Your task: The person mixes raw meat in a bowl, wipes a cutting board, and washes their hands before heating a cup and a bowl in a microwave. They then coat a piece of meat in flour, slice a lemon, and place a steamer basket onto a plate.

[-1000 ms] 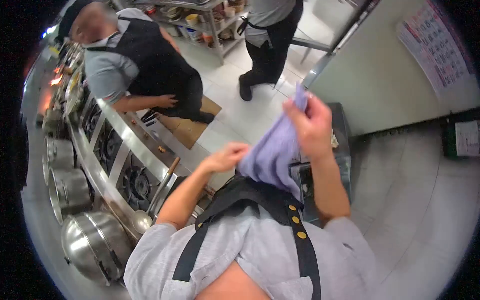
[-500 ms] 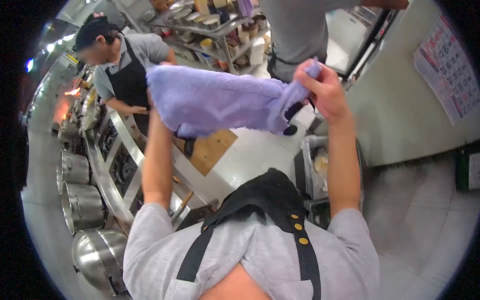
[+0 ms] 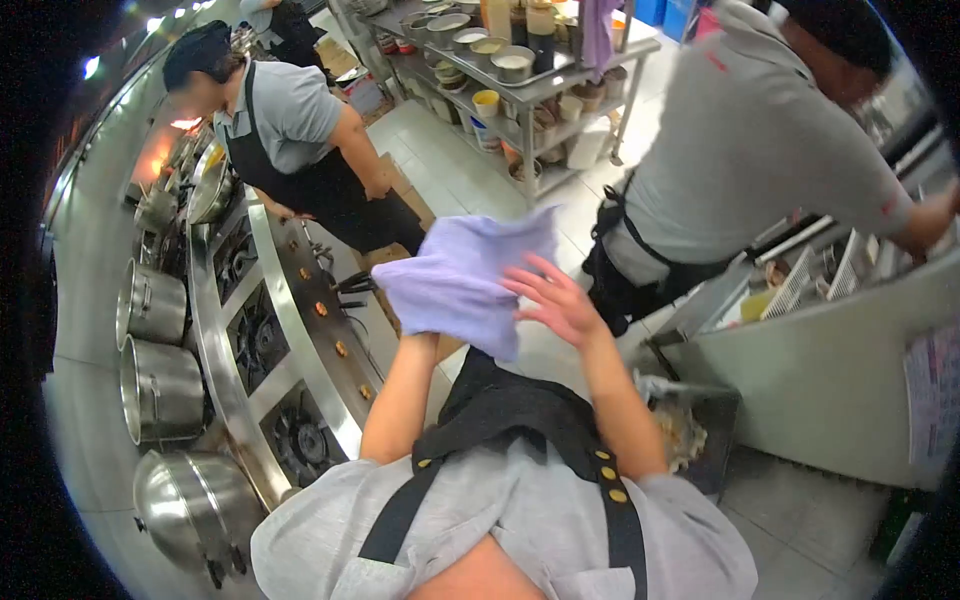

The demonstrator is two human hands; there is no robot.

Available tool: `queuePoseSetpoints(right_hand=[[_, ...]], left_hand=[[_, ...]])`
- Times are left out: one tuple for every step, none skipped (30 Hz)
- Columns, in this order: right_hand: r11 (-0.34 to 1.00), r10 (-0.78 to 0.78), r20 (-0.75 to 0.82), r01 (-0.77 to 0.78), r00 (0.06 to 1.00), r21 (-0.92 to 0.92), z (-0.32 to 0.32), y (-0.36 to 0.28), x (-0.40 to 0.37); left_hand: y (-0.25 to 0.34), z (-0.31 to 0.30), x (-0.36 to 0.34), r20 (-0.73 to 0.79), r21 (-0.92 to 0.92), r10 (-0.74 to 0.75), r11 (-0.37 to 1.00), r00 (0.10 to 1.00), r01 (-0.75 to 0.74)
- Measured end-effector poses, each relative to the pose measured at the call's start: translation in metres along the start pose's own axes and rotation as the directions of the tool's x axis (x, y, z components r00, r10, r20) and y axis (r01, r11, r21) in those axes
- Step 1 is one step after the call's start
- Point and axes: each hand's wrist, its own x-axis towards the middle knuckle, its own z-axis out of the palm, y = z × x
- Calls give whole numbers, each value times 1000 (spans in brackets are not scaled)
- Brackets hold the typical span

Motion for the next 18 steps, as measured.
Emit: queuePoseSetpoints(right_hand=[[985,42,-194,-73,980,-159,-28,6,3],[939,50,-388,-175,920,-296,-45,12,14],[939,48,-398,-177,916,-294,-41,15,43],[999,19,-386,-34,923,-33,-28,15,76],[966,-11,-373,106,928,235,-16,14,108],[911,-52,-323,177,945,372,-4,16,138],[896,-94,-289,207,953,393,8,15,159],[883,-142,-262,241,955,402,18,13,178],[879,-179,-248,268,952,394,26,10,192],[877,-206,-245,290,947,383,29,7,203],[873,-229,-252,313,940,374,30,5,213],[868,-243,-266,331,933,369,28,2,222],[868,-243,-284,339,927,362,25,-1,227],[866,-236,-302,341,924,367,20,-4,231],[859,-233,-322,350,918,375,13,-8,235],[835,-189,-332,329,924,441,4,-10,240],[778,-93,-319,269,943,568,-8,-12,243],[697,-9,-291,215,957,684,-19,-13,246]], left_hand=[[-21,-8,13,-14,178,8,984,1000,-5],[-34,-6,43,-11,173,1,985,1000,1],[-42,5,92,485,383,-199,924,852,-2],[-41,21,106,571,418,-224,907,790,-45],[-40,37,120,650,442,-246,892,719,-95],[-23,42,105,568,421,-155,899,809,-123],[4,36,94,472,406,-60,900,879,-157],[21,24,104,509,482,-45,842,860,-241],[26,4,121,529,468,-35,845,848,-257],[28,-12,137,494,289,152,900,856,-326],[22,-22,152,420,102,323,912,848,-398],[-25,-14,175,442,29,363,908,820,-418],[-76,-9,205,453,-45,404,901,795,-432],[-100,-27,226,507,21,242,956,827,-293],[-117,-43,250,553,101,83,981,829,-166],[-113,-49,268,469,84,21,994,883,-68],[-109,-55,286,378,49,-42,998,925,25],[-126,-28,285,58,-38,154,988,986,-152]])
